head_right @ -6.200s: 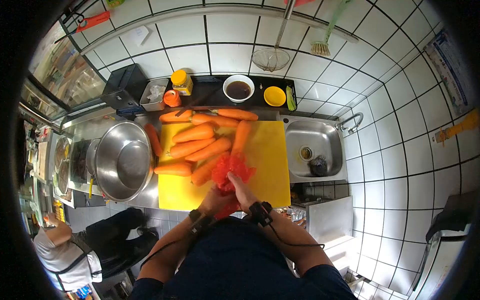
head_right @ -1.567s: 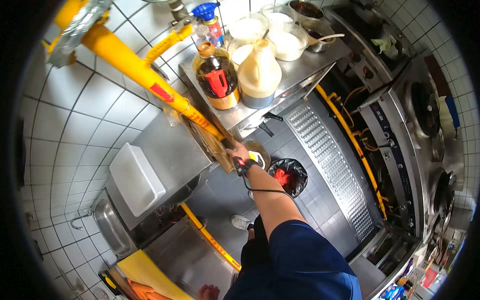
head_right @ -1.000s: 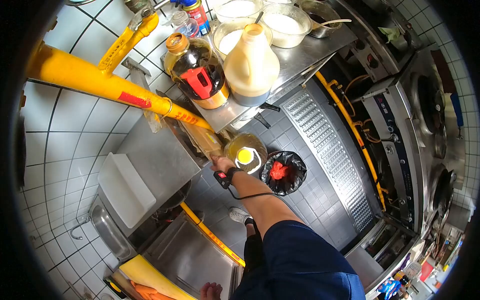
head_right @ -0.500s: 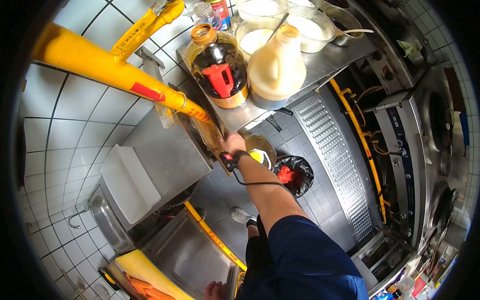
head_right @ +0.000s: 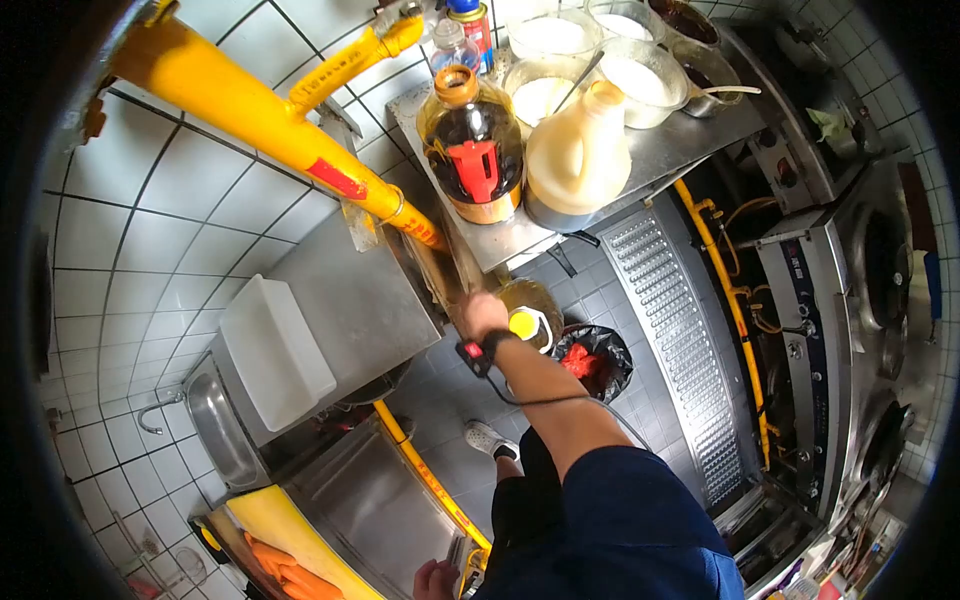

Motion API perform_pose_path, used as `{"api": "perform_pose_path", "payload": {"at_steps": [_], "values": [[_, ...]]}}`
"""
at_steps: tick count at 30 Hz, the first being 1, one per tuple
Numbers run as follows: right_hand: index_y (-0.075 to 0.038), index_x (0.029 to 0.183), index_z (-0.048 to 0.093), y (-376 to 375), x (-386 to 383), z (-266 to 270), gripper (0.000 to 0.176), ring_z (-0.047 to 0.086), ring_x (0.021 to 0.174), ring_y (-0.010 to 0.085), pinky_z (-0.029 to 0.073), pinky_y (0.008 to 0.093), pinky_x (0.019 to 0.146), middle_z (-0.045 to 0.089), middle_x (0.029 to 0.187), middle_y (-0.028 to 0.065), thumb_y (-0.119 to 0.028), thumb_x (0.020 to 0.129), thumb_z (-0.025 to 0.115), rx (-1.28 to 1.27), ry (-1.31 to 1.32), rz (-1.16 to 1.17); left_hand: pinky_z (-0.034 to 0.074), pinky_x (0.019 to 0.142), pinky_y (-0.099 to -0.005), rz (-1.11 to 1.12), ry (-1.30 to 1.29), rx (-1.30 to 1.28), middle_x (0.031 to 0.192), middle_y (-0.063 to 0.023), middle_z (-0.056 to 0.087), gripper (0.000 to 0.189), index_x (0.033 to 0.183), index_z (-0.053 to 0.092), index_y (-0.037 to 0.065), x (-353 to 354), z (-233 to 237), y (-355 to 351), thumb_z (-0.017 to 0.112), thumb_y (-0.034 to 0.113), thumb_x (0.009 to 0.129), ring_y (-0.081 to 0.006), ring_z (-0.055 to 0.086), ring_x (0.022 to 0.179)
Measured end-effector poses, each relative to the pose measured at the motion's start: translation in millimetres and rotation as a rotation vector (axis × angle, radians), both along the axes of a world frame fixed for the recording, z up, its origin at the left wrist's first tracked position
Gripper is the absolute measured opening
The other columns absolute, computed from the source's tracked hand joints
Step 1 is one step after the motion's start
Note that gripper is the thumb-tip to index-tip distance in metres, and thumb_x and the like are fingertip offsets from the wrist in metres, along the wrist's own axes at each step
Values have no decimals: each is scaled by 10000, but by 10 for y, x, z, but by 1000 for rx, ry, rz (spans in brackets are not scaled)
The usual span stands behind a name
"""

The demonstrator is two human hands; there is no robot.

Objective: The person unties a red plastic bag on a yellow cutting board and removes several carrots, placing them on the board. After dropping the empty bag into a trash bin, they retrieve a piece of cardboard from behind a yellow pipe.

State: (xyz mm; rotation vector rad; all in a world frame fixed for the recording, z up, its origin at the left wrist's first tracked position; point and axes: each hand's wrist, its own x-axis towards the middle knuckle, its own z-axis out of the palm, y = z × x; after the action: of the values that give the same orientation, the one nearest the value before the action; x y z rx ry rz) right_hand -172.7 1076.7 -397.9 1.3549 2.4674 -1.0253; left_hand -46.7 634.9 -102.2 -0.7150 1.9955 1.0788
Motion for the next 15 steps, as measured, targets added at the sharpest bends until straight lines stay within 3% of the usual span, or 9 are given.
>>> {"api": "perform_pose_path", "payload": {"at_steps": [4,6,9,11,13,15], "values": [[23,986,600,-333,317,-16,353,685,814,405,547,503,700,683,882,266,-311,991,487,25,136,-120,562,871,-409,-106,13,-19,1163,-162,641,380,1295,524,-13,-40,192,290,559,212,990,-276,653,1055],[26,1011,591,-476,464,122,319,676,836,415,541,507,715,677,885,271,-278,989,499,32,171,-150,554,881,-382,83,10,148,1173,-161,642,383,1290,524,-21,36,-48,20,572,203,984,-272,655,1051],[29,1082,581,-668,663,125,323,673,855,415,539,499,752,677,904,272,-268,992,491,10,195,-159,547,915,-379,-91,145,151,1189,-181,642,387,1285,519,-41,145,-300,-275,578,190,980,-276,656,1059],[33,1101,582,-695,667,-44,331,674,871,409,535,494,786,679,925,271,-262,998,472,61,243,-109,544,928,-381,-75,161,170,1187,-192,642,385,1280,518,-49,151,-228,-230,577,188,982,-281,655,1072],[18,1193,545,-659,606,101,329,684,858,402,548,490,769,680,942,260,-227,986,469,-18,117,-71,542,940,-383,-62,173,180,1186,-203,641,383,1276,517,-56,203,-180,-235,575,185,983,-285,653,1085],[2,1138,590,-537,379,-55,272,700,892,388,567,463,792,696,962,235,-147,950,463,24,58,-29,538,960,-392,-128,187,72,1184,-218,640,382,1279,515,-59,231,-188,-237,574,177,985,-300,651,1106]]}}
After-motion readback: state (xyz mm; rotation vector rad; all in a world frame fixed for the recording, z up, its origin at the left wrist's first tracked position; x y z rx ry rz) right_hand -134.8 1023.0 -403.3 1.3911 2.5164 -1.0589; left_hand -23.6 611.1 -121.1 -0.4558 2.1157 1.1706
